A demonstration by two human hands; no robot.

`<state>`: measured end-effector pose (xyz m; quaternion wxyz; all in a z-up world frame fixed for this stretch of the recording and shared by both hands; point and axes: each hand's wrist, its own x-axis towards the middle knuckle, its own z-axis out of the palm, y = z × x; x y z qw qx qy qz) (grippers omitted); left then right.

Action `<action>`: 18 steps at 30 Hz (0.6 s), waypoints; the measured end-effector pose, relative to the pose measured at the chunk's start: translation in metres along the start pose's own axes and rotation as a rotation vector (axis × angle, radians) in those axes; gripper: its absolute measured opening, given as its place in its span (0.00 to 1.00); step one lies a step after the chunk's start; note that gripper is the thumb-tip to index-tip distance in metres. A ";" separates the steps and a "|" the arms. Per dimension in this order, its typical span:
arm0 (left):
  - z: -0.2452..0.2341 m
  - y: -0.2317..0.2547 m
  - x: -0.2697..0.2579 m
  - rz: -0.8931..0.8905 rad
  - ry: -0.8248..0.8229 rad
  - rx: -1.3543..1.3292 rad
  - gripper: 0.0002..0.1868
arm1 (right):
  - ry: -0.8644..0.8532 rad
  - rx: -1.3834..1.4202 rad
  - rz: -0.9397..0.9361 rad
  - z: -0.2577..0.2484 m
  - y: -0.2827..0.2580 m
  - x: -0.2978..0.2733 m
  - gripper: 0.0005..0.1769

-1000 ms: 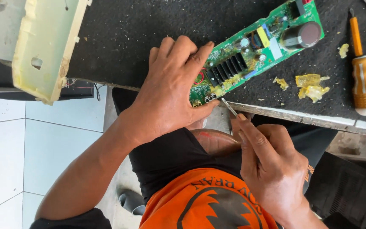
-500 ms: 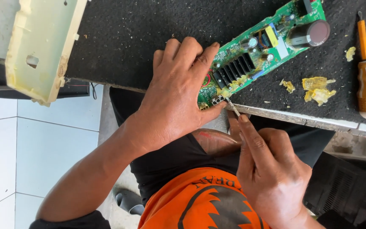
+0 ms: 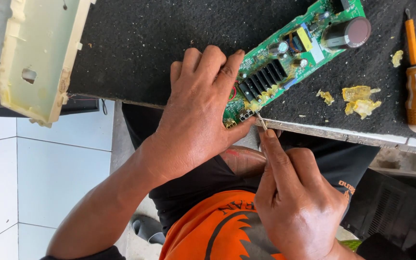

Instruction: The person scrapes residue off a green circuit board using a screwdriver, then uses pliers to remove small components from the board. The person works at a cluttered table with various tools nearby.

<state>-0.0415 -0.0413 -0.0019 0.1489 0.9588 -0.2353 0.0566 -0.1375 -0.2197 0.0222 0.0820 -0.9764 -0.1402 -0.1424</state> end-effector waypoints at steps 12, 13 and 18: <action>-0.002 0.000 0.002 -0.013 0.006 0.015 0.50 | 0.173 0.123 0.028 0.051 0.002 -0.016 0.16; -0.002 0.000 0.002 -0.016 -0.001 0.009 0.51 | 0.223 0.162 0.029 0.059 0.003 -0.018 0.13; 0.001 0.000 0.000 -0.014 -0.010 0.058 0.51 | 0.217 0.160 0.065 0.061 -0.001 -0.018 0.15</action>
